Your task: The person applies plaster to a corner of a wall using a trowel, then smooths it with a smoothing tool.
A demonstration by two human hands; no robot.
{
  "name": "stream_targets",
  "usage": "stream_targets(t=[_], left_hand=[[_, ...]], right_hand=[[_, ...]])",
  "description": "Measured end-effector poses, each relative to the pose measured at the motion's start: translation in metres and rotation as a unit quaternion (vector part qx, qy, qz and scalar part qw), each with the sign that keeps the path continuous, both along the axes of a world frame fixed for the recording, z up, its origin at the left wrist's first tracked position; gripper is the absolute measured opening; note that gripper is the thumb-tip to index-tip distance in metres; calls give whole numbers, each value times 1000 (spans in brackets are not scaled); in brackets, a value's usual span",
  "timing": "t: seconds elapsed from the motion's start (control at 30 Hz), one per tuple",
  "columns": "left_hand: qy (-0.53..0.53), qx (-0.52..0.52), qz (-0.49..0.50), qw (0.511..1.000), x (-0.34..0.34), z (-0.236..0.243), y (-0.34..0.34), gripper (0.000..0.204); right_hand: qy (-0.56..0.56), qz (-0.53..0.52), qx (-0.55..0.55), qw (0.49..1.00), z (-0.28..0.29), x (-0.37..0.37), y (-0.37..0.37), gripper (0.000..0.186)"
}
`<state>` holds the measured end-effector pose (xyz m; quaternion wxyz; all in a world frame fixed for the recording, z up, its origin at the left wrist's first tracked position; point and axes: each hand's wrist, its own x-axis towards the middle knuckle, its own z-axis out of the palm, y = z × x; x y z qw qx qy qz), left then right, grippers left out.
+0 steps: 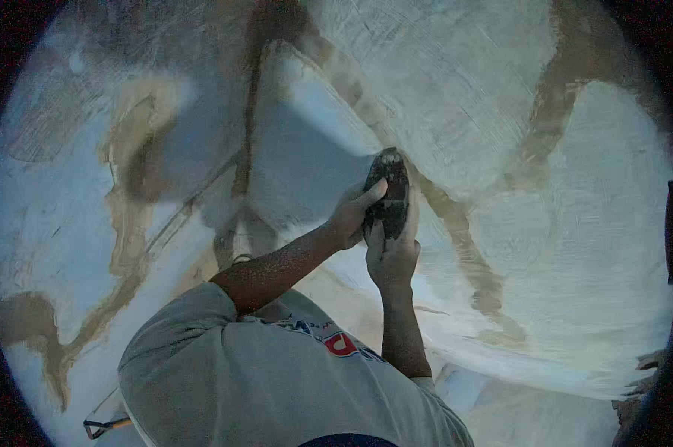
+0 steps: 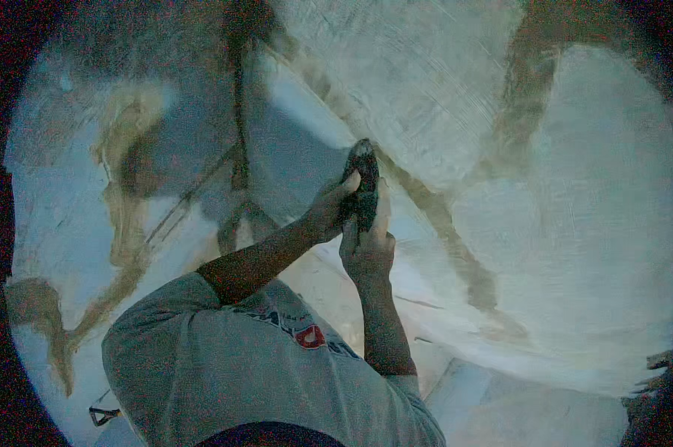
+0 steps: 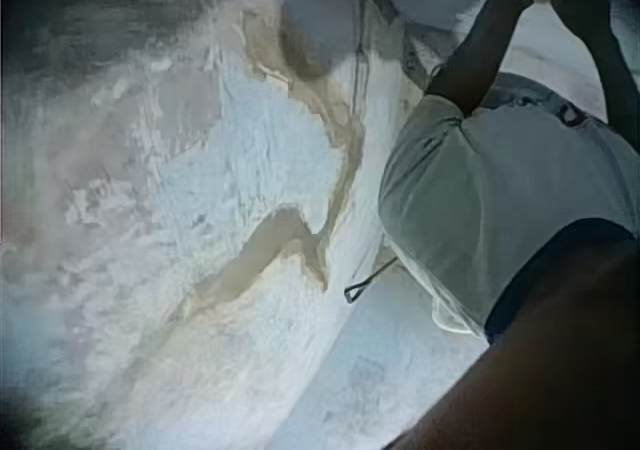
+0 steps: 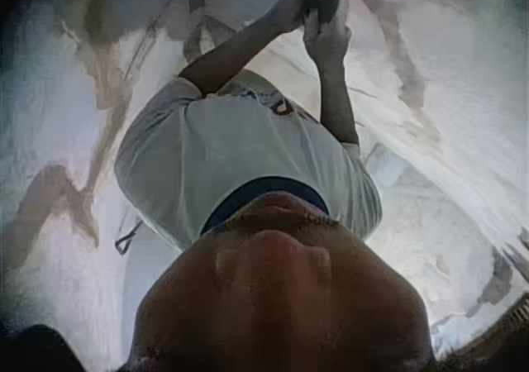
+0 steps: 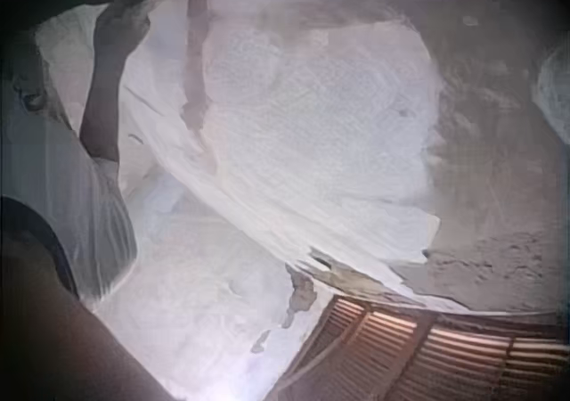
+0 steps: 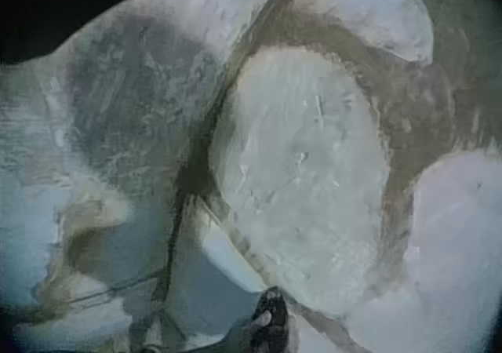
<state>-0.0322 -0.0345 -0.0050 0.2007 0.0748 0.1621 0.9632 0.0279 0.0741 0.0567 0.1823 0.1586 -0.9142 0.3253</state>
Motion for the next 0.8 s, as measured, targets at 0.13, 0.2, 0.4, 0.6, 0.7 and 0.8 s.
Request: stream_targets(t=[0.13, 0.2, 0.4, 0.6, 0.7, 0.8], left_hand=[[-18, -47, 44, 998, -21, 12, -45, 52], [-13, 8, 76, 997, -38, 15, -70, 47], [-47, -146, 159, 975, -44, 57, -122, 48], [-39, -59, 63, 996, -25, 34, -54, 43], [-4, -28, 17, 999, 0, 10, -5, 50], [-28, -19, -36, 999, 25, 18, 45, 42]], right_hand=[[-17, 18, 2, 1000, 10, -30, -45, 70], [95, 57, -1, 994, 8, -52, -73, 70], [-39, 49, 1, 998, 20, -75, -116, 74], [47, 53, -5, 997, 14, -44, -51, 76], [-88, -30, 1, 996, 15, -4, -6, 74], [8, -47, 20, 999, 12, 26, 43, 75]])
